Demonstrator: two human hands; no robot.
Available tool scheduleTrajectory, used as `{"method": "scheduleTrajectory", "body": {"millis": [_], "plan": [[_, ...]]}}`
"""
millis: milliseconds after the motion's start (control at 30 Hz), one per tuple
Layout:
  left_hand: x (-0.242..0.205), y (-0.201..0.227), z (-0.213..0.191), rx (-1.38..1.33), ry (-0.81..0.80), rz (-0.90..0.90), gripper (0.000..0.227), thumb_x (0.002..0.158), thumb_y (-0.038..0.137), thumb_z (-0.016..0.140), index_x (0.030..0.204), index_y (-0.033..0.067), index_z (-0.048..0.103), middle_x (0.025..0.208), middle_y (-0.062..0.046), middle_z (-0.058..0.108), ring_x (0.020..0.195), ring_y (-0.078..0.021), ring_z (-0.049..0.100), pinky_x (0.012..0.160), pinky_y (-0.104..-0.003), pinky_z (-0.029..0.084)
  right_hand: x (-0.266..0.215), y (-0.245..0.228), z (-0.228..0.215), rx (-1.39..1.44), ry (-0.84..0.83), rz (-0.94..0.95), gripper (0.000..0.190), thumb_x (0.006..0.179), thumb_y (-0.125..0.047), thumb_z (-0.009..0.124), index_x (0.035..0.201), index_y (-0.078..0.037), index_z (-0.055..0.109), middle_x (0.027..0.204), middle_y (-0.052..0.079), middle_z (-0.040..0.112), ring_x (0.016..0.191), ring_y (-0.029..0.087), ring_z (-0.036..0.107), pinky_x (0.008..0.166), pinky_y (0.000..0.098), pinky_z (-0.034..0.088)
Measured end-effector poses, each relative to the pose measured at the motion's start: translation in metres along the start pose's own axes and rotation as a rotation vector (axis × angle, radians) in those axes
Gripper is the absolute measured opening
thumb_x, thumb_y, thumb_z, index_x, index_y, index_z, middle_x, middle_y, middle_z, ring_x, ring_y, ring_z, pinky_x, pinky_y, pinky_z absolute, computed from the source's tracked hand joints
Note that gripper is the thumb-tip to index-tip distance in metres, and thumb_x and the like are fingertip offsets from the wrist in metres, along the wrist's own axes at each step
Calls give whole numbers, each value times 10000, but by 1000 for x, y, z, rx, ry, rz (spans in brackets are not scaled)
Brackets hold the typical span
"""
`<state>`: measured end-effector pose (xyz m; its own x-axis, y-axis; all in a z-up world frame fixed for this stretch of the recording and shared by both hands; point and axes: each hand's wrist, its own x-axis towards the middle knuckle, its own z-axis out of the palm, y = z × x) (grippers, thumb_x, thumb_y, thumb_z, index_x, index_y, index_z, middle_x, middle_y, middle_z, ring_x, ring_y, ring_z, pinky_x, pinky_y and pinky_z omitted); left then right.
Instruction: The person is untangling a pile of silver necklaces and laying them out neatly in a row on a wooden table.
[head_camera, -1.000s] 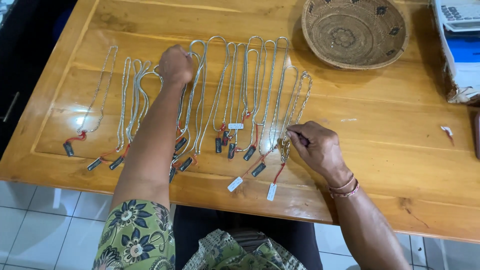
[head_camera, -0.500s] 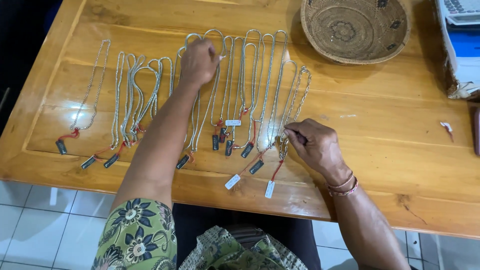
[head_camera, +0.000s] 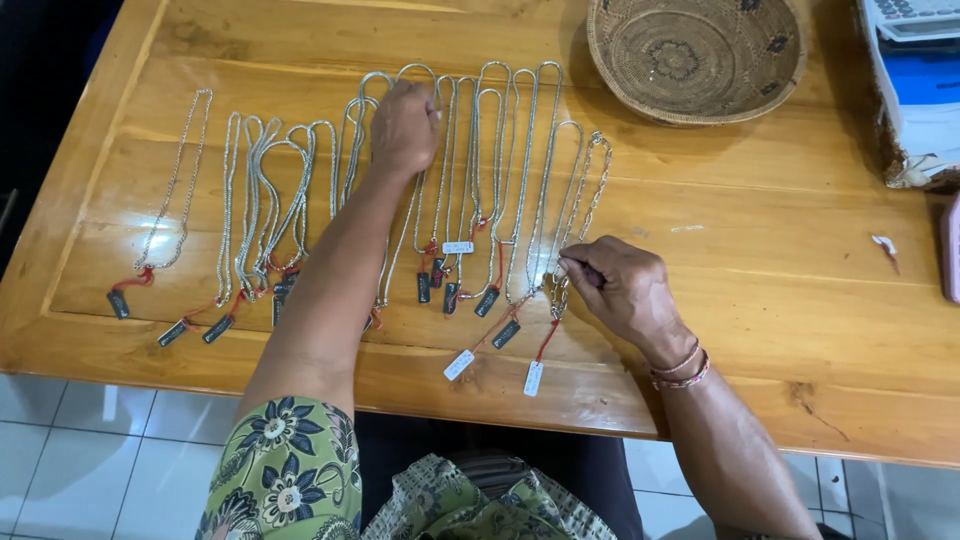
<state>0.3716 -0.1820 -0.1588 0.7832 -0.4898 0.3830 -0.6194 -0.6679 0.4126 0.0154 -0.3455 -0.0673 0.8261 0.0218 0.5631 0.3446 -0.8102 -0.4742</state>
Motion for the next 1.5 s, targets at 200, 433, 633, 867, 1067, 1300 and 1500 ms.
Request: {"method": "scheduleTrajectory", "body": {"millis": [200, 433, 633, 867, 1067, 1300, 1500], "plan": [[-3, 7, -15, -325, -36, -129, 158, 990, 39, 505, 863, 121, 551, 912, -56, 620, 788, -188, 557, 597, -366, 437, -3, 5, 0, -17, 22, 4, 130, 990, -126, 704, 1036, -13, 748, 931, 117, 754, 745, 215, 703, 660, 318, 569], [-32, 65, -114, -987, -233, -54, 127, 1069, -23, 438, 1032, 88, 487, 1001, -114, 687, 736, -152, 638, 667, -278, 594, 7, -5, -3, 103, 155, 182, 146, 1035, -88, 665, 1153, -51, 741, 909, 58, 697, 635, 112, 521, 595, 254, 448], [-73, 133, -205, -626, -288, 218, 80, 1073, 126, 489, 1005, 84, 495, 900, -66, 605, 778, -159, 626, 662, -302, 538, 74, -67, -21, 118, 83, 69, 304, 1083, -99, 532, 1368, -21, 598, 1354, 137, 675, 1266, 278, 652, 1089, 381, 480], [-130, 195, -278, -576, -56, 491, 156, 1076, 219, 553, 1068, 74, 496, 821, -26, 531, 689, -182, 463, 639, -359, 380, 110, -129, -67, 260, -19, 4, 37, 1097, -53, 697, 1111, -42, 665, 862, 39, 698, 752, 85, 622, 679, 232, 481], [-199, 210, -260, -817, -137, 439, 137, 1026, 183, 621, 1092, 139, 508, 715, 47, 423, 616, -85, 374, 601, -274, 333, 65, -161, -146, 12, 59, -62, 321, 1313, 63, 712, 1001, 32, 644, 866, 96, 631, 760, 160, 573, 687, 296, 439], [-291, 209, -140, -1001, -463, 83, 134, 964, 106, 636, 857, 110, 556, 698, -24, 614, 624, -112, 592, 614, -295, 504, -15, -91, -170, -164, 207, 158, 193, 1328, 27, 735, 1149, 37, 664, 864, 90, 642, 755, 135, 539, 695, 290, 428], [-307, 209, -91, -479, -302, -8, 141, 891, 240, 636, 791, 142, 653, 661, -56, 689, 664, -314, 672, 599, -455, 436, -70, 46, -142, -577, 58, 474, 243, 1076, -383, 755, 1018, -149, 786, 777, 60, 712, 697, 268, 673, 601, 437, 468]]}}
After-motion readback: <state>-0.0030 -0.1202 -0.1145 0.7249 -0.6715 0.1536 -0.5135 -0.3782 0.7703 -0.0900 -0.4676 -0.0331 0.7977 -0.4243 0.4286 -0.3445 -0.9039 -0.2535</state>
